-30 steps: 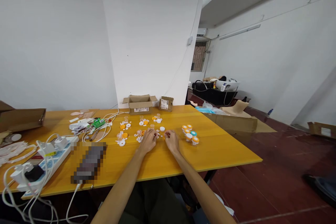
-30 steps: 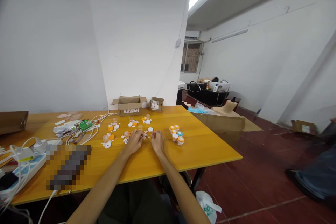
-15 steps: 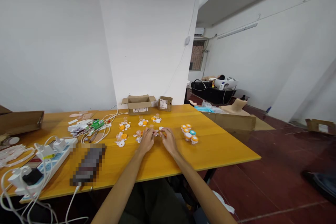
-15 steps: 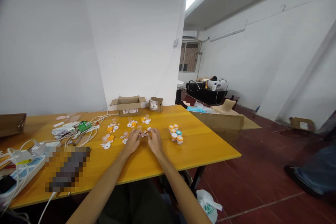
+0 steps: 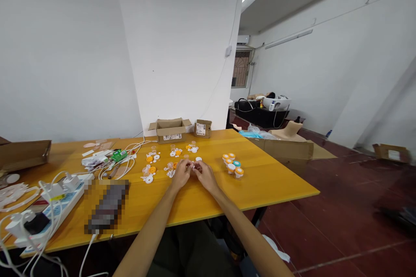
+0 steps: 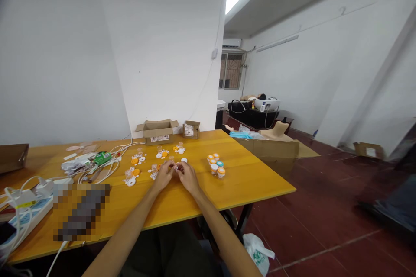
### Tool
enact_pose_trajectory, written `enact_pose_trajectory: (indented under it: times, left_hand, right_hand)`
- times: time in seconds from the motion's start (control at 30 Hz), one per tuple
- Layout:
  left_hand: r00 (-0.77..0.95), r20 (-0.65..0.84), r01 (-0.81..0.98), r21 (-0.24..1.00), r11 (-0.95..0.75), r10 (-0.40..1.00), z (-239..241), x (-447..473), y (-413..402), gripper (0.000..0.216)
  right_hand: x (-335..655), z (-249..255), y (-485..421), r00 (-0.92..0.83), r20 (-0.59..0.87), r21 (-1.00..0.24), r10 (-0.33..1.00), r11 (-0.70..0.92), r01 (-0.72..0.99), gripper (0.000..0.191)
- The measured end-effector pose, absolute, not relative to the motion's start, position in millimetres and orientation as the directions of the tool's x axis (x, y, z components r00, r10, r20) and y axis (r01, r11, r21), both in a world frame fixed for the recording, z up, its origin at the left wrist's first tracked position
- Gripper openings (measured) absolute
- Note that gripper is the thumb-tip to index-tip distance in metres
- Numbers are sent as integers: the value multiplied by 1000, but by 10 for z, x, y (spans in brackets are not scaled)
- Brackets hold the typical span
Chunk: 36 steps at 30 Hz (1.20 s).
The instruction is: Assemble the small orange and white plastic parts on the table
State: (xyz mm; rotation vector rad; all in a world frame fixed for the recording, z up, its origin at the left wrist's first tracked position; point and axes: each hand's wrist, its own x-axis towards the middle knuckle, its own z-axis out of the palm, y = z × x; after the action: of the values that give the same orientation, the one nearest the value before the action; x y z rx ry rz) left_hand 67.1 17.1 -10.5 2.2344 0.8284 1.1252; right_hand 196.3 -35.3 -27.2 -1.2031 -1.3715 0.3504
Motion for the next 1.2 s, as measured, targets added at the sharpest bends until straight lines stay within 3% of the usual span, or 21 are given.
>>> enact_pose_trajectory:
  times: [0.3,0.7,0.97,1.2]
  left_hand:
    - [442,548,338,632,-698,710,-148,681,215,14]
    - [434,664,569,321,-757,609,-308,644,282,17]
    - [473,621,591,303,-747,625,-332,644,296,23]
    - [456,612,573,354,-739,646,-329,654,312,29]
  right_hand:
    - [1980,-260,-369,260,518,-727,815,260,636,15]
    - [1976,-217,-424,306,424,-517,852,-50,855,21]
    - [1982,-276,-400,282,404,-486,870,-57,872,23]
    - [2030,-280,-370,317,465,-593,827,25,805,31]
